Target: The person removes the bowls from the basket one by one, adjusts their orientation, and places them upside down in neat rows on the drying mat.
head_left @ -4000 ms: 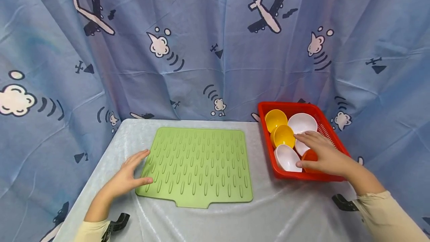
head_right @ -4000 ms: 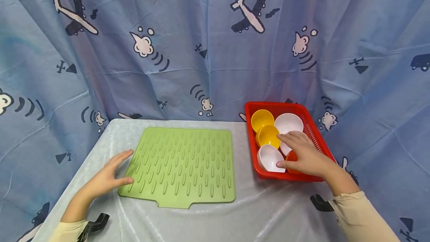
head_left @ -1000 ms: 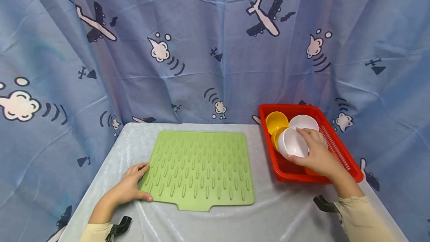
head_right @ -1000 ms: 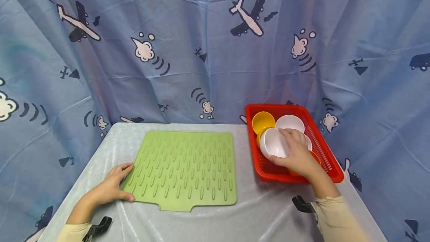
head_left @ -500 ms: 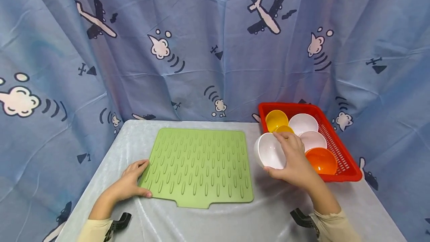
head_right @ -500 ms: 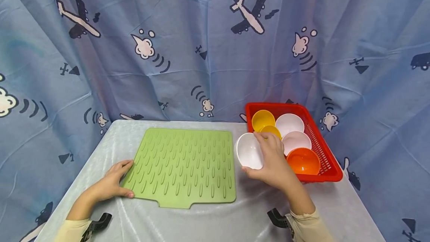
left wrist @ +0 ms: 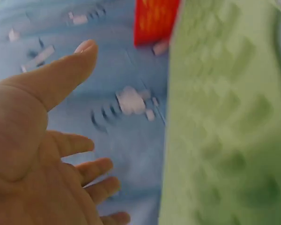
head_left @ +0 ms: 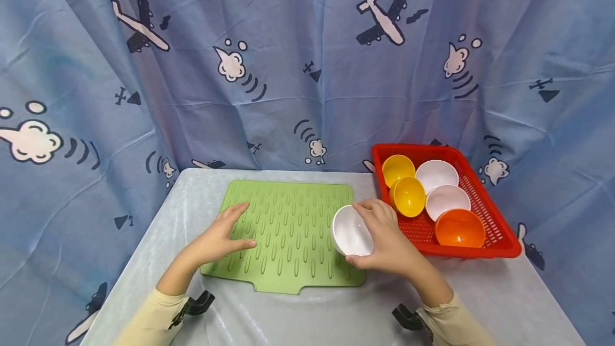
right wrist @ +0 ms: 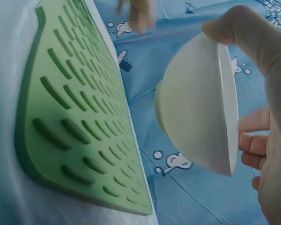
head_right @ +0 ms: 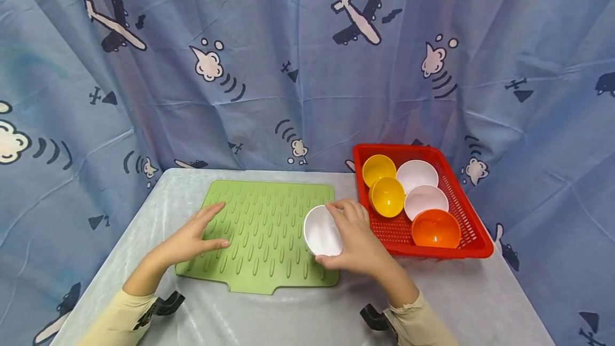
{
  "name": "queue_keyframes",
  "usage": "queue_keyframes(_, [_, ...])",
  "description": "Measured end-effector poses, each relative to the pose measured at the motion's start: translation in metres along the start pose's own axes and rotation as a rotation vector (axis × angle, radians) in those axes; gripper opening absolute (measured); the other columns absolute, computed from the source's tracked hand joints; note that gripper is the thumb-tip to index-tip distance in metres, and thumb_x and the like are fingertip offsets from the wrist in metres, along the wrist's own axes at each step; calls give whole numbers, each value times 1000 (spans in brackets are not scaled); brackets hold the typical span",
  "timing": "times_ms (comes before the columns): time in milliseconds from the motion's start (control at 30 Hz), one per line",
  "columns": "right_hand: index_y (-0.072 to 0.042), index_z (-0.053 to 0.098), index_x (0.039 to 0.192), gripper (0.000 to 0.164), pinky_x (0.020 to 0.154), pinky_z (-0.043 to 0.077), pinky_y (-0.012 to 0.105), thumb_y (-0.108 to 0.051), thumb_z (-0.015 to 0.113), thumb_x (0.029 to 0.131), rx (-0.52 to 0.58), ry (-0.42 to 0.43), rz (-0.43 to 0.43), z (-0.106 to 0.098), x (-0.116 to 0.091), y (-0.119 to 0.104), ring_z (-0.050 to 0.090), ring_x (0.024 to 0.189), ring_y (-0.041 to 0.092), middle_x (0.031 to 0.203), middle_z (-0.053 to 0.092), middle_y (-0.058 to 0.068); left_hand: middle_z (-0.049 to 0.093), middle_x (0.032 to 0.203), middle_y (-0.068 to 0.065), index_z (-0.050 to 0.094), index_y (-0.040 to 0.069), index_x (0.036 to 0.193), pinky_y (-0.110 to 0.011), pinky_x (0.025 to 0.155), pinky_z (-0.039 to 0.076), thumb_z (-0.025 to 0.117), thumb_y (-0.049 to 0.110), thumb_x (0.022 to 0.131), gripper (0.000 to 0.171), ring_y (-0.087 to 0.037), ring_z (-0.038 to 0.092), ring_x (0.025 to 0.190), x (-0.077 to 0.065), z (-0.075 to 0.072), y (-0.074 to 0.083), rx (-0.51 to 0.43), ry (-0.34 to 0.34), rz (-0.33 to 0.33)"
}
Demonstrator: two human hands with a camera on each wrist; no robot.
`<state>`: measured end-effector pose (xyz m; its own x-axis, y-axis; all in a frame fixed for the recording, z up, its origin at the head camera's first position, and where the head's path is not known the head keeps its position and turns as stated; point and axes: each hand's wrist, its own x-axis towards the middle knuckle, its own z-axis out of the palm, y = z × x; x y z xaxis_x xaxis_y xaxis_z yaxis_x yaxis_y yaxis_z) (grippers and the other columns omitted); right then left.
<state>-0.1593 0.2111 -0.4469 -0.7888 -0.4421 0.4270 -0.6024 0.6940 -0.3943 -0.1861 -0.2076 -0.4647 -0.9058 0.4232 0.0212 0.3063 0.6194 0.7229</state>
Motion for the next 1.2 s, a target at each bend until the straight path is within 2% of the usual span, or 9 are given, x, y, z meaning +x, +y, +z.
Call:
queue_keyframes(67, [-5, 51, 146, 105, 109, 25, 61, -47, 91, 59, -12, -18, -34, 5, 2, -1, 34, 135, 34, 138, 47, 10, 27, 166, -16, 27, 12, 162, -67, 117, 25, 78, 41, 91, 92, -43, 26, 151, 13, 5, 18, -111, -39, 37])
queue_keyframes(167, [-6, 51, 147, 107, 110, 26, 61, -50, 90, 58, -30, -45, -76, 13, 5, -3, 34, 136, 33, 139, 48, 9, 31, 166, -10, 29, 14, 162, -61, 118, 28, 75, 36, 94, 85, -39, 31, 150, 30, 18, 42, -229, -121, 51])
queue_keyframes(267, [-6, 51, 148, 109, 111, 27, 61, -54, 90, 58, -46, -56, -104, 20, 6, -5, 34, 137, 33, 140, 48, 9, 32, 166, -8, 30, 16, 162, -58, 118, 31, 75, 40, 93, 86, -36, 32, 151, 43, 31, 59, -238, -175, 65])
queue_keyframes(400, [-6, 51, 148, 109, 112, 26, 61, -55, 89, 57, -54, -53, -140, 25, 8, -7, 34, 137, 32, 141, 48, 10, 35, 164, -10, 30, 15, 161, -57, 117, 33, 76, 41, 92, 87, -33, 33, 151, 52, 45, 73, -279, -202, 61])
queue_keyframes(600, [-5, 51, 147, 110, 115, 22, 61, -58, 88, 58, -89, -46, -203, 28, 7, -9, 35, 138, 32, 141, 48, 10, 47, 154, -18, 31, 7, 159, -51, 112, 43, 70, 37, 98, 78, -38, 43, 142, 49, 66, 81, -460, -278, 11])
queue_keyframes(700, [-6, 51, 148, 110, 115, 22, 60, -59, 87, 58, -103, -35, -211, 29, 6, -9, 35, 138, 33, 140, 48, 11, 55, 144, -18, 38, -1, 154, -46, 107, 48, 66, 34, 101, 69, -33, 52, 133, 46, 77, 82, -521, -305, -27])
queue_keyframes(833, [-5, 50, 148, 109, 117, 20, 59, -59, 86, 60, -121, -26, -199, 30, 5, -10, 33, 139, 33, 141, 48, 11, 63, 132, -15, 50, -5, 144, -46, 97, 52, 64, 31, 103, 56, -26, 59, 116, 46, 87, 78, -566, -300, -78])
queue_keyframes(933, [-4, 50, 147, 109, 118, 19, 60, -59, 85, 60, -145, -14, -196, 32, 4, -10, 33, 140, 33, 142, 47, 11, 64, 129, -16, 51, -7, 141, -47, 92, 52, 65, 30, 102, 55, -23, 60, 109, 46, 93, 77, -615, -299, -108])
queue_keyframes(1200, [-1, 51, 145, 110, 117, 20, 61, -61, 84, 58, -206, 41, -234, 34, 6, -13, 36, 137, 35, 140, 48, 14, 67, 122, -16, 51, -10, 139, -42, 85, 54, 67, 30, 101, 57, -22, 63, 101, 46, 101, 82, -644, -258, -114])
